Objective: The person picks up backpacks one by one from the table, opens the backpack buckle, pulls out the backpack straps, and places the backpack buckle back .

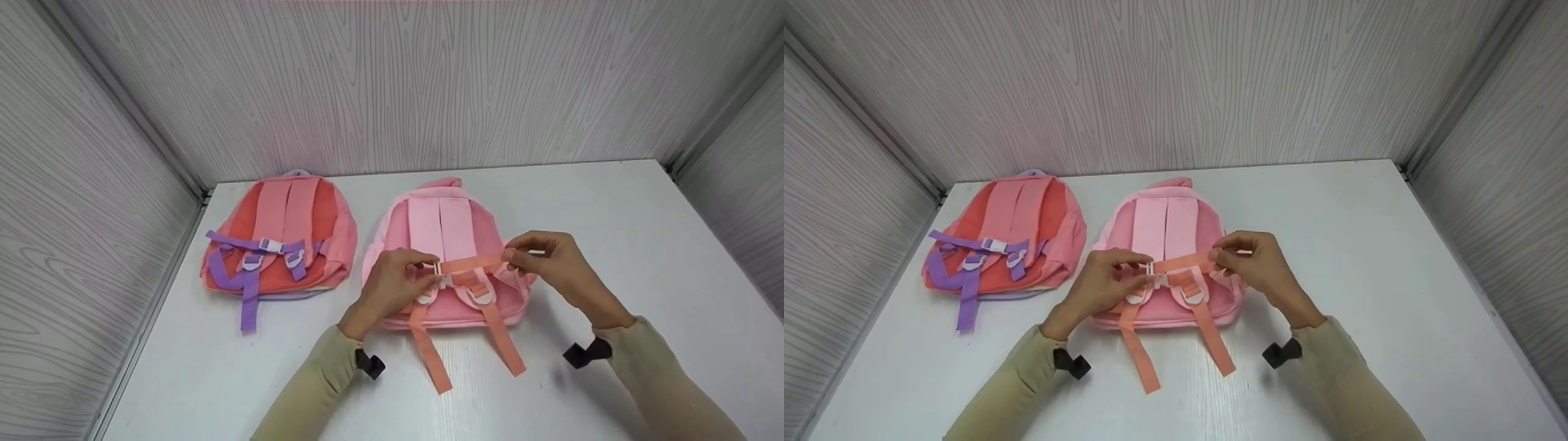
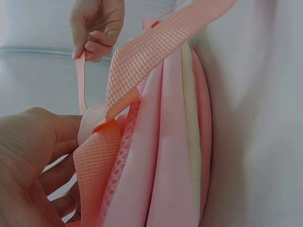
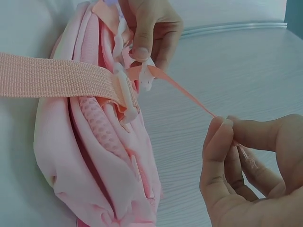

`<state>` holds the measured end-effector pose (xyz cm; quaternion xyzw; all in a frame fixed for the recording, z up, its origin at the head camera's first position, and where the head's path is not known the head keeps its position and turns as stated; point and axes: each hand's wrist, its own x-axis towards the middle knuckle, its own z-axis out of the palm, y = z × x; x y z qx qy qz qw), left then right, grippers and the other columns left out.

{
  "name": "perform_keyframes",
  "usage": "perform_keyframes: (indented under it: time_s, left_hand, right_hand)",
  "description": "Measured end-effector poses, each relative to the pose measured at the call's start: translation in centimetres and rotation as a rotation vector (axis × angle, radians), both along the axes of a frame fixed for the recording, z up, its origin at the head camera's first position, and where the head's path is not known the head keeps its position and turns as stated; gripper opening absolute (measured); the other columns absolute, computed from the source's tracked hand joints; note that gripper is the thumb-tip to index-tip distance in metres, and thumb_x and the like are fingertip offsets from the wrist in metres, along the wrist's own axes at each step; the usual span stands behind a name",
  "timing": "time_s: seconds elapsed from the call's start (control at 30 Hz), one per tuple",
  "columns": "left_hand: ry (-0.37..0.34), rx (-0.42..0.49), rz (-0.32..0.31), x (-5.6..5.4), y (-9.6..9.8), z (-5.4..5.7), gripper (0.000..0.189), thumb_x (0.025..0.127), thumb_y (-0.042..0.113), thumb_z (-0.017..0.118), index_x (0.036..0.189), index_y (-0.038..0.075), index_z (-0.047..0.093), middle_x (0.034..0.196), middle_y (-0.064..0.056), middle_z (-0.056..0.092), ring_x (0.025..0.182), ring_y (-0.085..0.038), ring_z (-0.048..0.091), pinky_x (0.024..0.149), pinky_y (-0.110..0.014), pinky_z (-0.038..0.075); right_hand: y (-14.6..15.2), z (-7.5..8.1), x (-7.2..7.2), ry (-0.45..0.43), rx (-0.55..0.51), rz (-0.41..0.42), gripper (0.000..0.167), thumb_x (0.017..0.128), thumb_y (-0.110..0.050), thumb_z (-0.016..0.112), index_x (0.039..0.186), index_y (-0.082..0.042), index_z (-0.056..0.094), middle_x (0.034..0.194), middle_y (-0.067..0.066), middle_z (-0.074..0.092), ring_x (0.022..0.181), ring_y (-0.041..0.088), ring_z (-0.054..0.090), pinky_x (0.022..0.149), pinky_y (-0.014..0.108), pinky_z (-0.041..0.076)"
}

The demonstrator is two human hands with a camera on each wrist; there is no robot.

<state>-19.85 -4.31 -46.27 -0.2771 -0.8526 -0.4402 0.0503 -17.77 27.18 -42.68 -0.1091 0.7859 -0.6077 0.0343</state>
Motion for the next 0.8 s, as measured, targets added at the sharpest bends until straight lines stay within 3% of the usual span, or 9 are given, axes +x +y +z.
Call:
perform_keyframes:
  time_s: [0.17, 0.5, 0.8]
  left_hand:
    - [0.046, -0.02, -0.012, -0.1, 0.3, 0.3, 0.027, 0.091, 0.022, 0.087, 0.116, 0.011, 0.083, 0.107, -0.002, 0.082, 0.094, -0.02, 0.073, 0.084, -0.037, 0.056]
    - [0.02, -0.002, -0.047, -0.2, 1.0, 0.5, 0.028, 0.092, 0.02, 0.086, 0.118, 0.009, 0.082, 0.114, -0.003, 0.081, 0.107, -0.02, 0.075, 0.095, -0.039, 0.06]
    - [0.05, -0.043, -0.063, -0.2, 1.9, 0.9, 0.026, 0.094, 0.02, 0.084, 0.118, 0.011, 0.083, 0.113, -0.001, 0.082, 0.107, -0.022, 0.074, 0.097, -0.041, 0.058]
  right_hand:
    - [0.4, 0.1, 0.0, -0.019, 0.013, -0.001, 0.024, 0.098, -0.014, 0.079, 0.111, 0.006, 0.075, 0.095, 0.015, 0.075, 0.08, 0.021, 0.073, 0.071, 0.028, 0.06]
    - [0.7, 0.1, 0.3, -0.063, -0.01, 0.011, 0.028, 0.102, -0.013, 0.073, 0.119, 0.01, 0.072, 0.092, 0.004, 0.076, 0.082, 0.019, 0.073, 0.073, 0.03, 0.062]
    - [1.0, 0.0, 0.1, -0.074, -0.005, -0.01, 0.026, 0.102, -0.013, 0.074, 0.117, 0.008, 0.072, 0.094, 0.008, 0.074, 0.081, 0.017, 0.071, 0.072, 0.029, 0.06]
